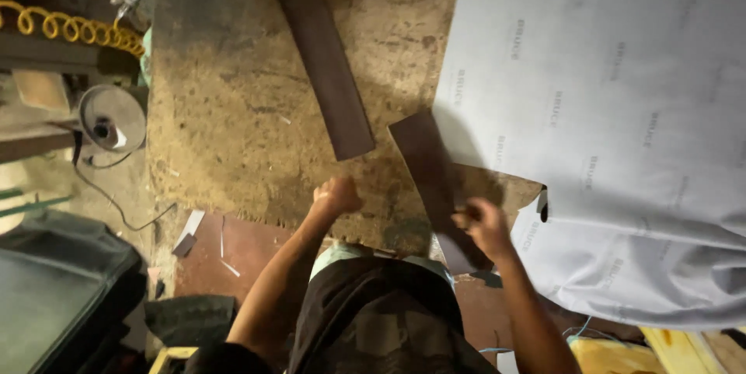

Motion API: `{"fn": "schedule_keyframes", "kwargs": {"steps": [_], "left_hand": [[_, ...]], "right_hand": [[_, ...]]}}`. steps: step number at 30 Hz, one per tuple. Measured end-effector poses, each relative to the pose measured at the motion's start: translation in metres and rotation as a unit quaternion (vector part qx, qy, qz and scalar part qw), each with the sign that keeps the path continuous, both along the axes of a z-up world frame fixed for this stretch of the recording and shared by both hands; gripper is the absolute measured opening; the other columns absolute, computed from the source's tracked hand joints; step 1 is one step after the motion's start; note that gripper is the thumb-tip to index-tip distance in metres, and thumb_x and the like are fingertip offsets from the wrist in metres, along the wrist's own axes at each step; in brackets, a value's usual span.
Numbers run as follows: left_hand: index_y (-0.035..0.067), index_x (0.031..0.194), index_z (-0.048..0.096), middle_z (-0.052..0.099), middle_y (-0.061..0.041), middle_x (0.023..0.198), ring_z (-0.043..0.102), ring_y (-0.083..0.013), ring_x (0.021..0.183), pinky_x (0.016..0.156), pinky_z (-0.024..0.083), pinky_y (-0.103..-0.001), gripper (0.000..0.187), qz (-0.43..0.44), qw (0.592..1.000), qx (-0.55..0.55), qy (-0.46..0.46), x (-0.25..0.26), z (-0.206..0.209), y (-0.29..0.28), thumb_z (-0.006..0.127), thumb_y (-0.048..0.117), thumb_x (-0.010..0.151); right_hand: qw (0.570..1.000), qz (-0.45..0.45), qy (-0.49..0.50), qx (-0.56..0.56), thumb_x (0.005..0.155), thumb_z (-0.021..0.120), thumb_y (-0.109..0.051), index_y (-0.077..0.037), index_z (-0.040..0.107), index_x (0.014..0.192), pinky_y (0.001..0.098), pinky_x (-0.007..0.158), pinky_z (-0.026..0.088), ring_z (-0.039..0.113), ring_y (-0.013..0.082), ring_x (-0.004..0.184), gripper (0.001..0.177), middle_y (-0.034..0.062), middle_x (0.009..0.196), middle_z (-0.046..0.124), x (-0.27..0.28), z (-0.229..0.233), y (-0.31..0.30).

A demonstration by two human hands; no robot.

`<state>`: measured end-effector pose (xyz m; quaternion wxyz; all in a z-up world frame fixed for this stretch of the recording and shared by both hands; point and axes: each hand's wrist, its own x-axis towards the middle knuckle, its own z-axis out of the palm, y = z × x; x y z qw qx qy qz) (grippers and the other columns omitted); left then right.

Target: The person uses a pair of scissors to cut a long strip of brown material from a larger white sheet on a workbench. They repeatedly align the strip, cut along its edge, and reposition the material to continue cutting.

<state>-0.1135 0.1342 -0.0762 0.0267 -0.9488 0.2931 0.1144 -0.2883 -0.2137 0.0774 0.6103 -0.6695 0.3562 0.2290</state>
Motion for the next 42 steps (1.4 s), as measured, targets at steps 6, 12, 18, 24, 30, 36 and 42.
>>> {"fn": "schedule_keyframes", "kwargs": {"steps": [6, 12, 18, 24, 30, 36, 42], "left_hand": [[0.014, 0.105, 0.078, 0.07, -0.012, 0.105, 0.062, -0.0326, 0.114, 0.092, 0.053, -0.042, 0.034, -0.072, 0.988, -0.137, 0.027, 0.064, 0.109, -0.113, 0.082, 0.029, 0.075], [0.003, 0.148, 0.041, 0.051, -0.022, 0.139, 0.051, -0.0373, 0.129, 0.103, 0.05, -0.045, 0.094, 0.114, 0.986, -0.016, 0.123, 0.069, 0.05, -0.164, 0.088, 0.045, 0.078], [0.035, 0.106, 0.072, 0.079, 0.004, 0.098, 0.076, -0.0253, 0.099, 0.087, 0.06, -0.043, 0.043, 0.014, 0.961, -0.042, 0.273, 0.065, 0.092, -0.173, 0.079, 0.064, 0.075], [0.016, 0.119, 0.07, 0.078, -0.016, 0.101, 0.074, -0.04, 0.097, 0.088, 0.058, -0.048, 0.041, -0.151, 0.794, -0.254, 0.53, 0.058, 0.294, -0.139, 0.073, 0.044, 0.089], [0.01, 0.097, 0.077, 0.073, -0.014, 0.087, 0.071, -0.0312, 0.081, 0.076, 0.055, -0.045, 0.022, 0.105, 0.939, -0.248, 0.215, 0.188, 0.31, 0.033, 0.084, 0.029, 0.088], [0.008, 0.101, 0.058, 0.053, -0.003, 0.074, 0.048, -0.0158, 0.07, 0.07, 0.043, -0.036, 0.037, 0.118, 0.952, -0.28, -0.026, 0.279, 0.296, 0.123, 0.093, 0.021, 0.106], [0.019, 0.155, 0.036, 0.054, -0.019, 0.148, 0.054, -0.0361, 0.134, 0.11, 0.047, -0.05, 0.088, 0.386, 0.908, -0.148, 0.073, 0.194, 0.181, 0.107, 0.085, 0.048, 0.087]], "right_hand": [[0.788, -0.154, -0.024, -0.595, 0.079, 0.086, -0.008, -0.013, 0.077, 0.103, 0.0329, 0.075, 0.059, 0.074, 0.0266, 0.084, 0.026, 0.0075, 0.089, 0.074, -0.146, -0.111, -0.076], [0.756, -0.048, 0.258, -0.6, 0.082, 0.085, -0.041, -0.036, 0.078, 0.106, 0.0402, 0.068, 0.063, 0.074, 0.0194, 0.082, 0.026, -0.0109, 0.09, 0.073, -0.144, -0.111, -0.099], [0.874, -0.046, -0.153, -0.459, 0.052, 0.099, -0.032, -0.003, 0.056, 0.144, 0.0624, 0.109, 0.04, 0.06, 0.0514, 0.117, 0.105, 0.0284, 0.124, 0.065, -0.033, -0.046, 0.06], [0.948, -0.047, -0.228, -0.218, 0.05, 0.102, -0.027, -0.009, 0.069, 0.109, 0.0445, 0.086, 0.055, 0.072, 0.0382, 0.096, 0.07, 0.0138, 0.096, 0.076, -0.042, -0.052, 0.065], [0.957, 0.047, -0.277, -0.075, 0.071, 0.095, -0.033, -0.015, 0.079, 0.094, 0.0319, 0.067, 0.061, 0.073, 0.0223, 0.07, 0.033, 0.0042, 0.079, 0.078, 0.014, -0.007, 0.154], [0.979, 0.085, -0.18, -0.037, 0.079, 0.085, -0.043, -0.02, 0.073, 0.107, 0.0328, 0.072, 0.053, 0.069, 0.0155, 0.073, 0.038, -0.0014, 0.082, 0.075, 0.144, -0.016, 0.259], [0.894, 0.033, -0.1, -0.435, 0.08, 0.086, -0.04, -0.007, 0.045, 0.148, 0.0479, 0.097, 0.056, 0.065, 0.0372, 0.116, 0.086, 0.0207, 0.124, 0.064, 0.217, -0.04, 0.212]]}}
